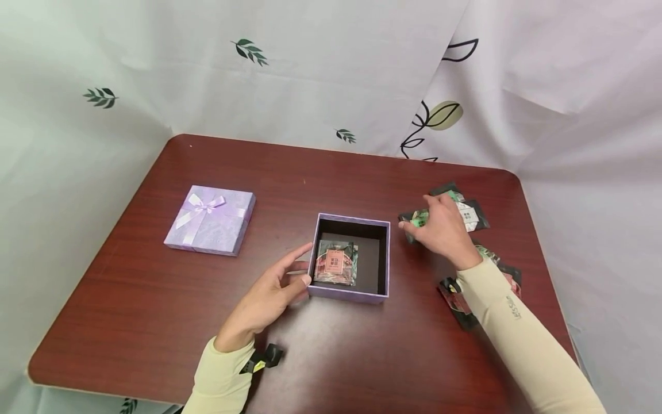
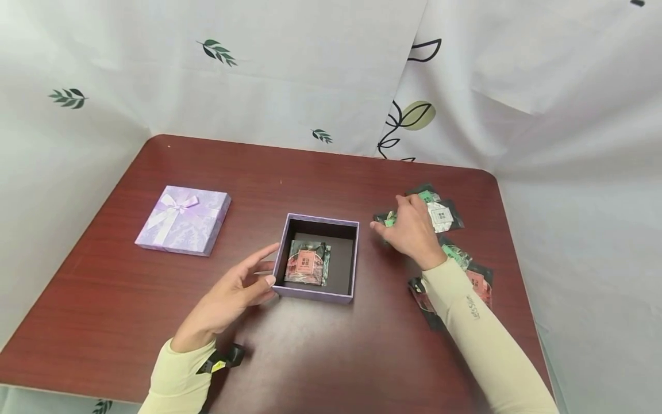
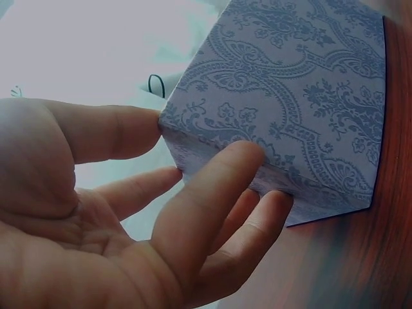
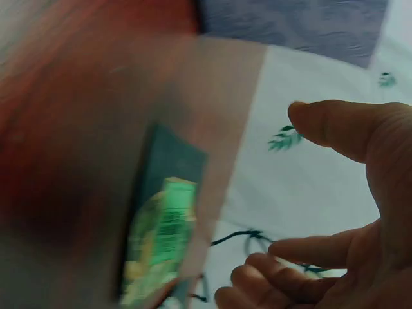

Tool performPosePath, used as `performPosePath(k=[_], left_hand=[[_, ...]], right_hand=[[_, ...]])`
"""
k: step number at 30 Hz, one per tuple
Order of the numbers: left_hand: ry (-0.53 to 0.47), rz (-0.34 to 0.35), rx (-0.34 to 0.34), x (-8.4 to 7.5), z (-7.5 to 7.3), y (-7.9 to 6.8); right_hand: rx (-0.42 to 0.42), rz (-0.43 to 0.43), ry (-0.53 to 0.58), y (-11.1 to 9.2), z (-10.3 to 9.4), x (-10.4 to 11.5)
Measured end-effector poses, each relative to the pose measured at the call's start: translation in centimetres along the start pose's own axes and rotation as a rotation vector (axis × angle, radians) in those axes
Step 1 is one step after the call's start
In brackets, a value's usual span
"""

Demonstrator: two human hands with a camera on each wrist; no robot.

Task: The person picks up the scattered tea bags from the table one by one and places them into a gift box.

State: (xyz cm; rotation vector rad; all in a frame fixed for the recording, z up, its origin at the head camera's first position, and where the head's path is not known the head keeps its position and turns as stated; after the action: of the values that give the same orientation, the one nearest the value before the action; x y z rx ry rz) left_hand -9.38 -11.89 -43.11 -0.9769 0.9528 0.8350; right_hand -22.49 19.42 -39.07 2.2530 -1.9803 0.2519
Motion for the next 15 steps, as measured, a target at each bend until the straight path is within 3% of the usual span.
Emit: performPosePath(k=[7,15], left_hand=[[0.015,0.008,0.007,0.0,0.1,-0.1],[0.051,0.021,-0.001,-0.1,0.0,-0.1]], right_hand=[[0.056,0.1,-0.069,0.5,2.5,-2.6],[0.104,0.151,-0.137,0.5,3.9,-4.0]])
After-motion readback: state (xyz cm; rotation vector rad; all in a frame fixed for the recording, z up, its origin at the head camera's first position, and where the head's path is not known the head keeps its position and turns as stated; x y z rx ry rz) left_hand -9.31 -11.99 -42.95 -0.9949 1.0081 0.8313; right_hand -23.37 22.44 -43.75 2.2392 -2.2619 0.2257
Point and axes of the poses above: each hand's wrist, its own y-axis towards the middle knuckle, its own z-axis out of the palm, x = y × z, the point moved 10 cm from there along y, towards the middle knuckle, and after that the axes turned 13 degrees about -y, right-handed, at the moved point
